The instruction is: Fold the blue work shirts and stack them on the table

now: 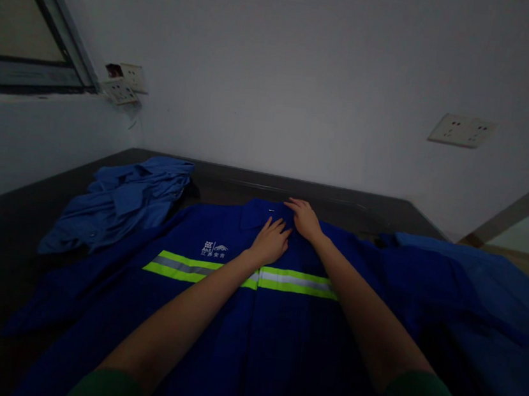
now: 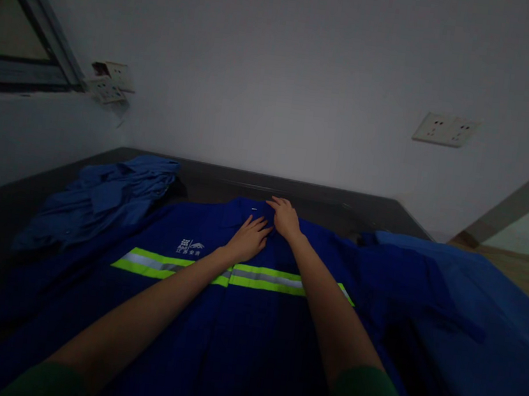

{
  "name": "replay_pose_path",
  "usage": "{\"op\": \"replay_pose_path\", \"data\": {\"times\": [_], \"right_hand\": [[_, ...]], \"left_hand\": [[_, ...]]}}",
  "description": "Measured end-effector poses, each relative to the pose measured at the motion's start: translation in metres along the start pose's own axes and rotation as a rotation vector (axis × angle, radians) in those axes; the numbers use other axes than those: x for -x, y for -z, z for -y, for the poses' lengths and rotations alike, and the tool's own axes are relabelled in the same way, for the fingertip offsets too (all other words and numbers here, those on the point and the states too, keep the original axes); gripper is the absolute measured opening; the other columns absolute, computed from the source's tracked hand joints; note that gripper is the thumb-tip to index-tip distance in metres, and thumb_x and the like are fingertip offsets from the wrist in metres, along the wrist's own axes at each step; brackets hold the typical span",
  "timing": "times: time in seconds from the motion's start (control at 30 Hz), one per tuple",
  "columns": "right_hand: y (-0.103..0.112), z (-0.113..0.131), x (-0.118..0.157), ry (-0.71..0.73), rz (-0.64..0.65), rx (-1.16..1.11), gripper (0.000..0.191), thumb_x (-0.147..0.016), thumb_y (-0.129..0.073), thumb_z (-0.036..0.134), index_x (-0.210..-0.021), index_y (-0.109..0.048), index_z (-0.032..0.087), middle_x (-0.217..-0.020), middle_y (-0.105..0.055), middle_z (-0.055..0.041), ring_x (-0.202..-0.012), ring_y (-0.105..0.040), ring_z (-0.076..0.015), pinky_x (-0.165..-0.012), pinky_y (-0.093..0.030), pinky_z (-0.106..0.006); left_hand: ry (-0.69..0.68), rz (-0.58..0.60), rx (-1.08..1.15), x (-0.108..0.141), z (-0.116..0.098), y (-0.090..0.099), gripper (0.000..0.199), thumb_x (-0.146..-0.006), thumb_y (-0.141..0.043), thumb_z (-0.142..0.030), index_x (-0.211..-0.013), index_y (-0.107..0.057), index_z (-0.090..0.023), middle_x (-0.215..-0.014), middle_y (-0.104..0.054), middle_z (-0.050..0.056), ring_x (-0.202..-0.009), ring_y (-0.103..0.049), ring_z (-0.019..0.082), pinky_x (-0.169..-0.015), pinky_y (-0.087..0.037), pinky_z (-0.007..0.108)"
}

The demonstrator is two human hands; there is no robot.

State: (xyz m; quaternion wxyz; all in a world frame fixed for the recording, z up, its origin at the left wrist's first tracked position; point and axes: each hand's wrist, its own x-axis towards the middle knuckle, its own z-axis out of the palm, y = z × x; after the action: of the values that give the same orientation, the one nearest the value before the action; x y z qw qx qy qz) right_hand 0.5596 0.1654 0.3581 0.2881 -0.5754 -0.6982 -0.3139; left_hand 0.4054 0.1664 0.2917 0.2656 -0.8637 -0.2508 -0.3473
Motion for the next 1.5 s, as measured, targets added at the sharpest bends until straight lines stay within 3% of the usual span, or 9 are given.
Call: {"op": "replay_pose_path", "data": {"times": [0.2,0.4,0.53,0.7,0.77,0.87,0.97,1.37,1.5], "right_hand": [[0.025,-0.006,-0.032,0.133,0.216,0.223,0.03,-0.085,-0.048,0.014,-0.099,-0.074,0.019,-0.112,-0.066,-0.0097,-0.116,-0.043,-0.0279,-0.095,-0.042,-0.037],[0.031,-0.015,-0.04,0.216,0.314,0.222,0.031,-0.078,-0.054,0.01,-0.102,-0.072,0.018,-0.105,-0.069,-0.0065,-0.107,-0.049,-0.0234,-0.092,-0.04,-0.03],[0.031,-0.022,-0.041,0.162,0.341,0.223,0.034,-0.078,-0.052,0.009,-0.105,-0.071,0.017,-0.099,-0.07,-0.0074,-0.104,-0.053,-0.0219,-0.087,-0.041,-0.027],[0.021,-0.026,-0.039,0.094,0.327,0.231,0.033,-0.081,-0.05,0.013,-0.107,-0.07,0.017,-0.105,-0.069,-0.0083,-0.107,-0.052,-0.0234,-0.087,-0.04,-0.028],[0.014,-0.025,-0.039,0.088,0.319,0.216,0.032,-0.084,-0.048,0.014,-0.107,-0.069,0.016,-0.109,-0.068,-0.0091,-0.107,-0.052,-0.0228,-0.09,-0.038,-0.029],[0.005,-0.025,-0.038,0.066,0.29,0.182,0.03,-0.088,-0.042,0.016,-0.104,-0.068,0.014,-0.109,-0.068,-0.0097,-0.103,-0.054,-0.0216,-0.093,-0.036,-0.031],[-0.002,-0.025,-0.032,0.032,0.233,0.147,0.029,-0.088,-0.042,0.017,-0.105,-0.064,0.015,-0.107,-0.067,-0.009,-0.103,-0.052,-0.0231,-0.091,-0.038,-0.032],[-0.028,-0.048,-0.011,0.04,-0.176,-0.099,0.053,-0.074,-0.056,0.017,-0.127,-0.048,0.014,-0.129,-0.049,-0.0145,-0.118,-0.044,-0.0282,-0.097,-0.037,-0.044],[-0.021,-0.04,-0.003,0.018,-0.24,-0.005,0.043,-0.079,-0.056,0.019,-0.122,-0.052,0.016,-0.126,-0.051,-0.0141,-0.116,-0.045,-0.0284,-0.093,-0.04,-0.043]], "left_hand": [[-0.132,0.066,0.046,-0.003,0.001,-0.001,0.043,-0.092,-0.038,-0.011,-0.132,-0.053,-0.012,-0.139,-0.053,0.012,-0.132,-0.045,0.018,-0.115,-0.028,0.035],[-0.12,0.073,0.105,-0.001,-0.003,-0.001,0.042,-0.094,-0.036,-0.011,-0.131,-0.055,-0.014,-0.14,-0.052,0.01,-0.131,-0.046,0.017,-0.111,-0.035,0.03],[-0.108,0.038,0.179,-0.002,-0.004,0.002,0.041,-0.093,-0.038,-0.011,-0.129,-0.058,-0.015,-0.137,-0.055,0.007,-0.129,-0.048,0.016,-0.109,-0.038,0.029],[0.182,-0.224,0.242,-0.005,0.033,0.015,0.038,-0.096,-0.036,-0.018,-0.127,-0.058,-0.018,-0.132,-0.06,0.005,-0.123,-0.054,0.015,-0.107,-0.04,0.029],[0.348,-0.207,0.163,-0.002,0.055,0.017,0.04,-0.096,-0.037,-0.02,-0.132,-0.055,-0.016,-0.14,-0.052,0.007,-0.132,-0.044,0.021,-0.113,-0.033,0.037],[0.442,-0.017,0.089,0.004,0.077,0.013,0.045,-0.097,-0.038,-0.03,-0.139,-0.047,-0.019,-0.149,-0.04,0.006,-0.14,-0.031,0.028,-0.114,-0.027,0.048],[0.458,0.08,0.076,0.008,0.081,0.006,0.048,-0.097,-0.034,-0.037,-0.143,-0.042,-0.024,-0.153,-0.034,0.004,-0.143,-0.025,0.027,-0.114,-0.026,0.048],[0.487,0.121,0.049,0.008,0.077,0.009,0.051,-0.098,-0.029,-0.04,-0.146,-0.037,-0.025,-0.155,-0.03,0.003,-0.144,-0.023,0.025,-0.116,-0.022,0.046],[0.5,0.12,0.043,0.007,0.078,0.006,0.052,-0.097,-0.028,-0.042,-0.146,-0.037,-0.027,-0.155,-0.028,0.002,-0.144,-0.022,0.024,-0.115,-0.022,0.047]]}}
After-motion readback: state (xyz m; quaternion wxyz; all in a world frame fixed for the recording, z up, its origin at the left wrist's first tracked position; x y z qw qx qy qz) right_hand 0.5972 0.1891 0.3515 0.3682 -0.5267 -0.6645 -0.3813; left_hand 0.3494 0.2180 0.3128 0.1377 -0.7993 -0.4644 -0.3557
